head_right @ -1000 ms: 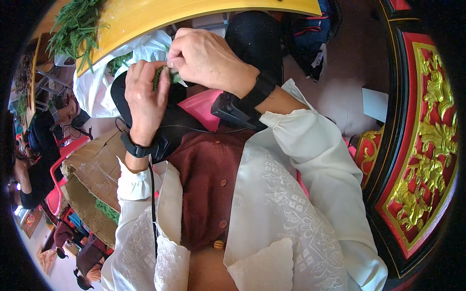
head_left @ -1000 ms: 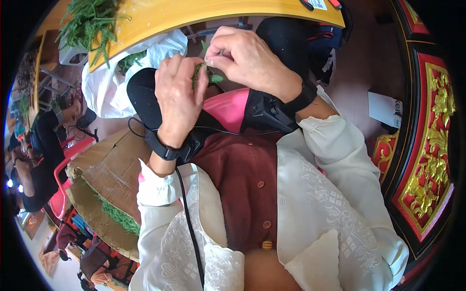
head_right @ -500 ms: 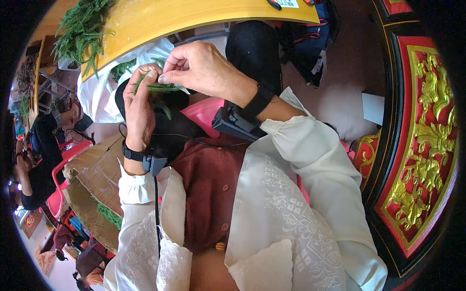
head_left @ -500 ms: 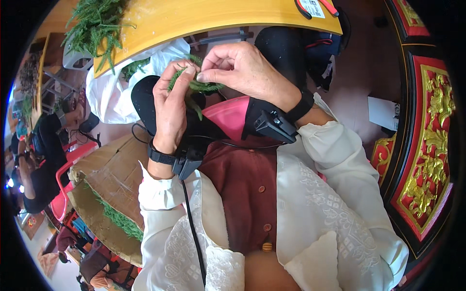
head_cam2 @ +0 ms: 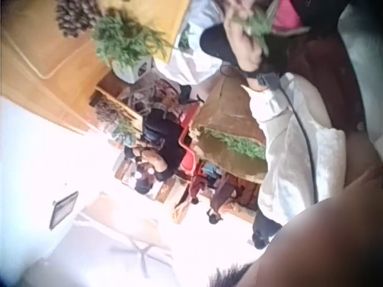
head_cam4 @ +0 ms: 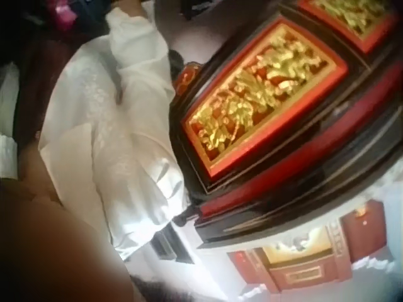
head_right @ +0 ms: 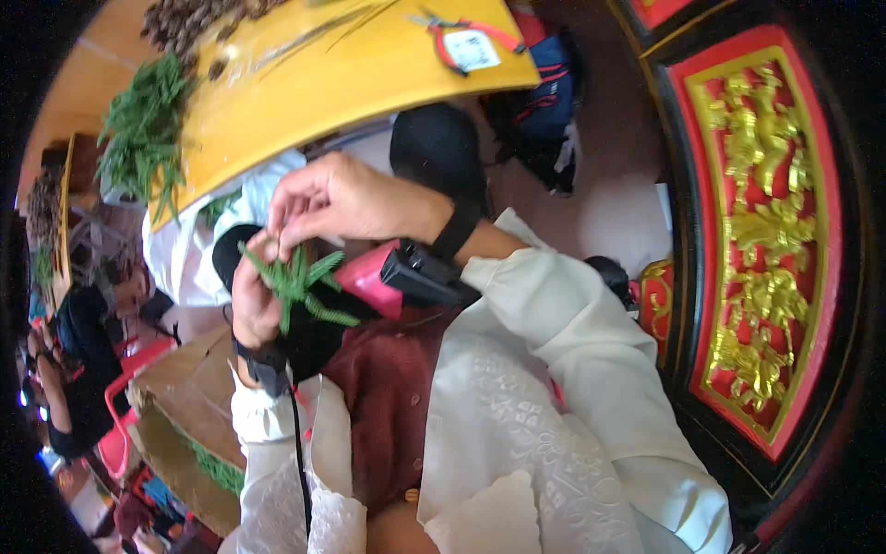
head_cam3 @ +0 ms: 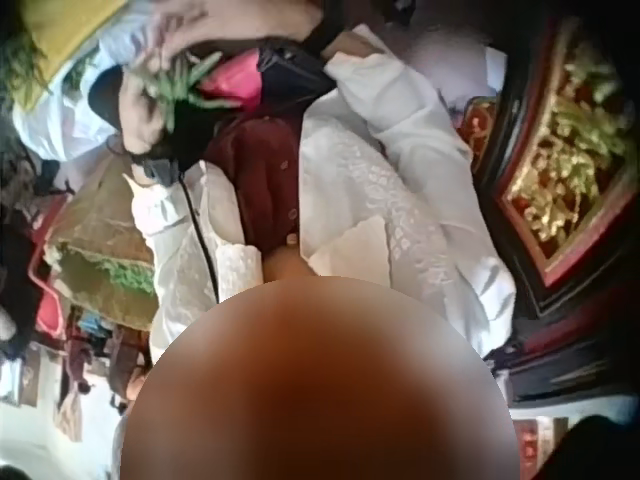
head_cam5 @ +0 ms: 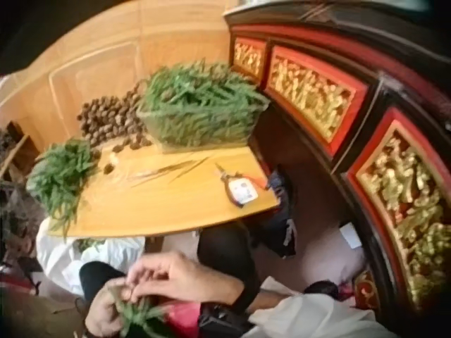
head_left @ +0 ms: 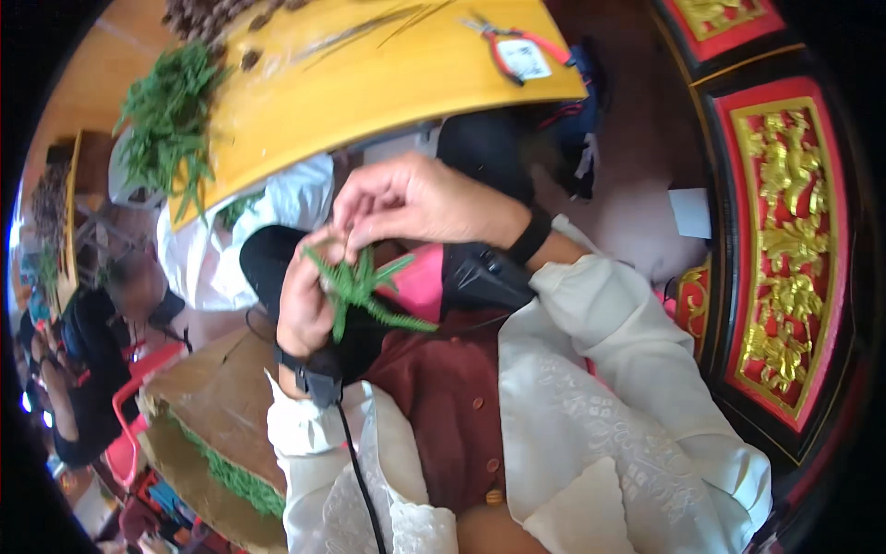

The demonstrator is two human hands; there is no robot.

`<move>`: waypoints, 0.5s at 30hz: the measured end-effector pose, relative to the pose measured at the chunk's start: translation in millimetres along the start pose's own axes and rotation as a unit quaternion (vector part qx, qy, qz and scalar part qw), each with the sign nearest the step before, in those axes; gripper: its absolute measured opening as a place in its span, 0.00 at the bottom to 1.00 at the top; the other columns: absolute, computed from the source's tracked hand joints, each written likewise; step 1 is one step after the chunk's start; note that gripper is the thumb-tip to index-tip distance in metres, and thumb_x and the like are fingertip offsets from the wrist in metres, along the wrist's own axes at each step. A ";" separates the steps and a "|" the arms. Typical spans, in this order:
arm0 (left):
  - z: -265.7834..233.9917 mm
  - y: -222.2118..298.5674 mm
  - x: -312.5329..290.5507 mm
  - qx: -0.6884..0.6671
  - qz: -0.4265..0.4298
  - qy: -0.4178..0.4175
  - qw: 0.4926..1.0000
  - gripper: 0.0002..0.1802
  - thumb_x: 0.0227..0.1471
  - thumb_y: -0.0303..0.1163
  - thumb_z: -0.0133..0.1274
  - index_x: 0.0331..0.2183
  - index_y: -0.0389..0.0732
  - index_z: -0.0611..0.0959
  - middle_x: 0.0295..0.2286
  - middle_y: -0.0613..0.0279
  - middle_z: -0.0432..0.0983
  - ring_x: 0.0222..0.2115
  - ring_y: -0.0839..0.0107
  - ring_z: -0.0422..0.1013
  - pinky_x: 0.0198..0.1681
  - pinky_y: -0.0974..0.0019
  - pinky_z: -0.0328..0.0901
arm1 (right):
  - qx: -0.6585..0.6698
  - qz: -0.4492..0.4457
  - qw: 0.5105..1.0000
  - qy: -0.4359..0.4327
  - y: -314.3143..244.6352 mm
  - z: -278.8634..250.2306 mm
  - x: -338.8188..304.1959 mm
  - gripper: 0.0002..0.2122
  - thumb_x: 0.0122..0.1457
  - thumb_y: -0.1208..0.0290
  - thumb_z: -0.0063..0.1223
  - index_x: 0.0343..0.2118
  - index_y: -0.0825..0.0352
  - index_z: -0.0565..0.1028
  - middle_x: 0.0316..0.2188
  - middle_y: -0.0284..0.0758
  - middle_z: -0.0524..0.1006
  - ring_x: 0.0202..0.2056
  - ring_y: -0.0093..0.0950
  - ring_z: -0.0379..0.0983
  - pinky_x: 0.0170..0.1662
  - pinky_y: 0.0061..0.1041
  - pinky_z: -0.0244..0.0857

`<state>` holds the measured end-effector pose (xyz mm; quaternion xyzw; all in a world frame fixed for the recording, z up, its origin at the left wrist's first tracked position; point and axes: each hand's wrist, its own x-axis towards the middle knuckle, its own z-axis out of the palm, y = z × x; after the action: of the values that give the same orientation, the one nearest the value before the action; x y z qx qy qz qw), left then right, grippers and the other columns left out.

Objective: Attaching pine cones to artificial green needles using wire and pliers to create decorations.

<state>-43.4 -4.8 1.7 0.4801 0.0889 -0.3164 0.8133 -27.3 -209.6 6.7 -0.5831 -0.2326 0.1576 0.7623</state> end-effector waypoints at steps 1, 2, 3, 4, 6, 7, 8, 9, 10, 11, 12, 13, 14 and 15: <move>-2.6 4.0 -3.4 0.007 0.000 -0.013 1.000 0.08 0.47 0.29 0.49 0.31 0.36 0.76 0.24 0.66 0.71 0.25 0.78 0.67 0.31 0.76 0.62 | -0.008 0.003 1.000 -0.007 -1.8 3.3 3.7 0.06 0.54 0.75 0.56 0.34 0.69 0.75 0.27 0.29 0.77 0.29 0.15 0.73 0.33 0.15 0.66; -4.4 5.3 -2.8 0.013 -0.004 -0.030 0.999 0.06 0.47 0.29 0.49 0.29 0.37 0.75 0.24 0.67 0.71 0.24 0.79 0.67 0.30 0.76 0.62 | -0.017 0.010 1.000 -0.008 -2.8 3.7 3.8 0.06 0.54 0.74 0.56 0.33 0.69 0.75 0.26 0.28 0.77 0.28 0.14 0.72 0.32 0.15 0.65; -2.3 4.9 -2.0 0.021 0.000 -0.029 0.999 0.05 0.47 0.29 0.49 0.27 0.38 0.75 0.22 0.68 0.69 0.24 0.80 0.66 0.29 0.77 0.61 | -0.032 0.012 0.999 -0.007 -4.1 3.4 3.8 0.06 0.54 0.74 0.56 0.32 0.69 0.75 0.25 0.28 0.77 0.27 0.14 0.72 0.31 0.15 0.65; 0.4 4.2 -1.6 0.028 -0.001 -0.030 0.999 0.05 0.47 0.30 0.49 0.27 0.38 0.75 0.22 0.68 0.70 0.23 0.80 0.66 0.29 0.77 0.60 | -0.044 0.016 0.999 -0.004 -4.7 3.7 1.8 0.06 0.55 0.73 0.55 0.31 0.70 0.74 0.24 0.28 0.76 0.25 0.13 0.71 0.29 0.15 0.64; 5.1 5.9 2.2 0.082 0.017 -0.033 0.996 0.05 0.48 0.30 0.50 0.27 0.38 0.75 0.23 0.68 0.71 0.23 0.82 0.66 0.28 0.78 0.59 | -0.085 0.024 0.996 -0.002 -6.8 0.0 -2.1 0.06 0.55 0.72 0.54 0.31 0.70 0.74 0.21 0.28 0.76 0.23 0.13 0.69 0.27 0.16 0.63; 6.9 7.9 4.7 0.129 0.036 -0.037 0.990 0.04 0.49 0.29 0.50 0.27 0.38 0.75 0.23 0.69 0.71 0.24 0.83 0.66 0.28 0.79 0.59 | -0.138 0.027 0.990 0.025 -4.2 -1.8 -3.2 0.07 0.55 0.72 0.54 0.29 0.72 0.74 0.19 0.30 0.75 0.22 0.14 0.69 0.26 0.18 0.63; 9.8 7.6 7.3 0.181 0.052 -0.014 0.982 0.03 0.49 0.27 0.51 0.27 0.37 0.76 0.23 0.70 0.71 0.24 0.84 0.64 0.28 0.80 0.58 | -0.145 0.027 0.989 0.029 -1.0 -3.7 -3.8 0.07 0.55 0.72 0.54 0.29 0.72 0.74 0.19 0.30 0.75 0.22 0.14 0.69 0.26 0.18 0.63; 12.2 7.7 6.3 0.233 0.069 0.015 0.970 0.02 0.50 0.25 0.52 0.28 0.37 0.76 0.23 0.70 0.71 0.24 0.85 0.63 0.28 0.80 0.58 | -0.169 0.041 0.984 0.044 1.3 -2.4 -2.3 0.08 0.54 0.71 0.55 0.28 0.72 0.74 0.19 0.31 0.75 0.22 0.15 0.69 0.26 0.18 0.63; 17.1 4.4 5.8 0.309 0.157 0.028 0.938 0.02 0.50 0.24 0.52 0.28 0.36 0.76 0.22 0.72 0.70 0.23 0.85 0.62 0.28 0.81 0.57 | -0.193 0.054 0.978 0.058 3.0 -0.7 -0.9 0.09 0.54 0.71 0.55 0.28 0.72 0.74 0.19 0.32 0.75 0.22 0.16 0.69 0.26 0.19 0.63; 20.4 0.7 5.7 0.380 0.243 0.040 0.892 0.01 0.50 0.22 0.52 0.28 0.35 0.76 0.22 0.73 0.69 0.23 0.86 0.61 0.28 0.81 0.57 | -0.217 0.068 0.971 0.071 4.8 0.7 -0.1 0.09 0.53 0.70 0.56 0.27 0.73 0.74 0.19 0.32 0.75 0.22 0.16 0.69 0.26 0.19 0.64; 19.2 -0.8 6.2 0.378 0.244 0.039 0.892 0.01 0.50 0.22 0.52 0.28 0.35 0.76 0.22 0.73 0.69 0.23 0.86 0.61 0.28 0.81 0.57 | -0.216 0.082 0.969 0.084 6.7 2.1 0.1 0.10 0.53 0.69 0.57 0.25 0.73 0.74 0.20 0.33 0.75 0.23 0.18 0.70 0.27 0.20 0.64; 17.0 -2.8 6.7 0.383 0.255 0.053 0.886 0.02 0.50 0.22 0.53 0.29 0.35 0.76 0.22 0.73 0.69 0.23 0.86 0.60 0.28 0.81 0.57 | -0.218 0.083 0.969 0.084 7.9 1.8 -0.2 0.10 0.53 0.69 0.57 0.25 0.73 0.74 0.20 0.33 0.75 0.23 0.18 0.70 0.27 0.20 0.64; 14.4 -4.9 8.2 0.388 0.264 0.067 0.881 0.02 0.50 0.22 0.53 0.29 0.35 0.76 0.22 0.73 0.69 0.23 0.85 0.60 0.29 0.81 0.57 | -0.246 0.033 0.962 0.112 11.0 -1.3 0.0 0.09 0.52 0.69 0.57 0.25 0.72 0.75 0.20 0.33 0.75 0.23 0.18 0.70 0.28 0.20 0.64; 12.4 -6.2 9.3 0.393 0.273 0.082 0.874 0.02 0.49 0.22 0.53 0.29 0.35 0.76 0.22 0.73 0.69 0.23 0.85 0.60 0.29 0.81 0.57 | -0.273 -0.017 0.952 0.138 13.3 -5.0 0.7 0.08 0.52 0.70 0.57 0.26 0.71 0.75 0.20 0.32 0.75 0.24 0.17 0.69 0.29 0.20 0.64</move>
<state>-41.8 -21.3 -0.4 0.7892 -0.1114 -0.0499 0.6019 -23.6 -209.7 -7.0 -0.7808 -0.1688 -0.0064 0.6015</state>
